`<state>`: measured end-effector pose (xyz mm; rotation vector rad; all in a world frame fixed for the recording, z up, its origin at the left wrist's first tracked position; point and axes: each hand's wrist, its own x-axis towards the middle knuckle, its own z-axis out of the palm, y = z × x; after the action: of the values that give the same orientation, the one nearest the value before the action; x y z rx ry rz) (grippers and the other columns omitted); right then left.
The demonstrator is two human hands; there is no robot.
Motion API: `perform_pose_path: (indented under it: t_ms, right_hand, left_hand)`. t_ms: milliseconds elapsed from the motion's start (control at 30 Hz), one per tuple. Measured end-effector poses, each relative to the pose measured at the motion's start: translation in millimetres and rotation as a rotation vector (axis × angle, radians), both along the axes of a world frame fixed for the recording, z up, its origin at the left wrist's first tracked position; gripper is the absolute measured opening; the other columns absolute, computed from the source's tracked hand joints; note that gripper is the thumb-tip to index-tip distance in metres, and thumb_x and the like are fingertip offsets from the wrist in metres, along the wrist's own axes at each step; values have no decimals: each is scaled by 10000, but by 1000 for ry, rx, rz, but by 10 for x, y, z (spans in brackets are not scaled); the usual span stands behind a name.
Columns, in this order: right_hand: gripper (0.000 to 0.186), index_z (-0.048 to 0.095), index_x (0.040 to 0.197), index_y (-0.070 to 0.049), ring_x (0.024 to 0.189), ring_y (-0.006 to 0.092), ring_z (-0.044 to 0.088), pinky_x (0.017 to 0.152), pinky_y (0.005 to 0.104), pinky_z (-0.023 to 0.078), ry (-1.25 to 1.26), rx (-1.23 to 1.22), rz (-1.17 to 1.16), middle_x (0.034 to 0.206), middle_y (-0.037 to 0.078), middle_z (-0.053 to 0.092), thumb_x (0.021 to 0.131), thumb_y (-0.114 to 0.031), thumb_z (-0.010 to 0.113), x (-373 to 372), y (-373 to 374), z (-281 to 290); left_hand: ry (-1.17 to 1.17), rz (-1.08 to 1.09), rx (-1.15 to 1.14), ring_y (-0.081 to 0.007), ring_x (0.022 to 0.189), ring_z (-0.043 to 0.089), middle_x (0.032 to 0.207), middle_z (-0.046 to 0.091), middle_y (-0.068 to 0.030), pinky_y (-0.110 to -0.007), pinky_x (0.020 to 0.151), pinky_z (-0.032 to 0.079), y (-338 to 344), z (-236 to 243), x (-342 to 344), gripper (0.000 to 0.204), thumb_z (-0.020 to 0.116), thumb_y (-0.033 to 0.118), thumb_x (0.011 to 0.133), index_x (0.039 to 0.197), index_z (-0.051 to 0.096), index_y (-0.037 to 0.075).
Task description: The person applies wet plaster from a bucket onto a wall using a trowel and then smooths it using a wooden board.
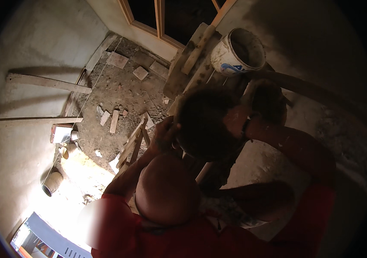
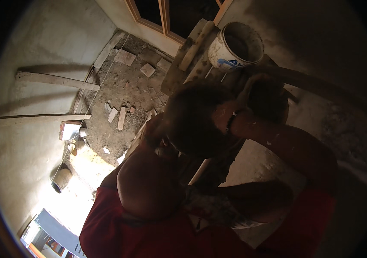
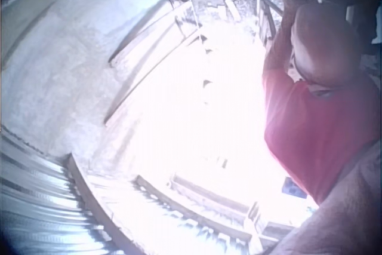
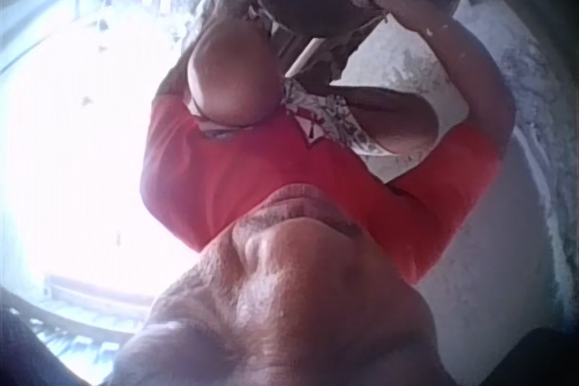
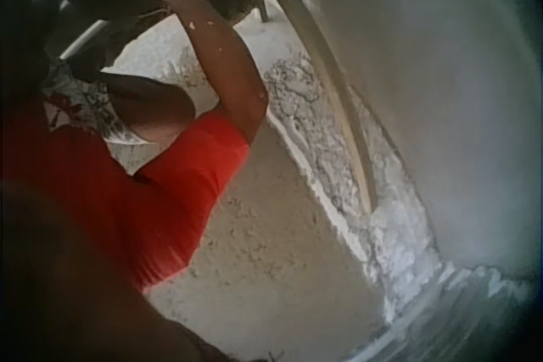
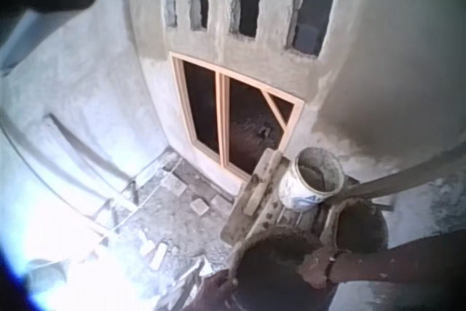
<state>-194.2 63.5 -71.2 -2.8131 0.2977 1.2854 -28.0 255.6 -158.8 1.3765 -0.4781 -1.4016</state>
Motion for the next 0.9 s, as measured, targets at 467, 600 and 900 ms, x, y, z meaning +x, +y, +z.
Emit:
perform_pose_path:
  t_ms: [467,600,900]
  right_hand:
    - [303,616,1069,-91,897,297,604,792,376,478,-329,390,-524,992,123,626,820,-262,603,-623,113,412]
    - [209,587,1003,-89,792,280,624,676,412,498,-762,-368,-71,833,130,619,828,-199,550,-741,240,290]
    - [196,574,1014,-94,696,248,597,577,381,481,-275,-22,-182,734,86,573,840,-149,505,-594,526,7]
  left_hand:
    - [-354,-22,-373,-99,462,536,620,567,-66,-244,403,420,-22,-156,15,293,526,244,891,1001,537,-28]
    - [-220,-153,-147,-106,462,540,636,570,-82,-243,406,425,-40,31,101,316,521,248,895,1031,522,-37]
    - [-98,-79,-65,-101,476,542,644,578,-60,-240,407,426,-17,35,50,333,570,282,874,991,543,-28]
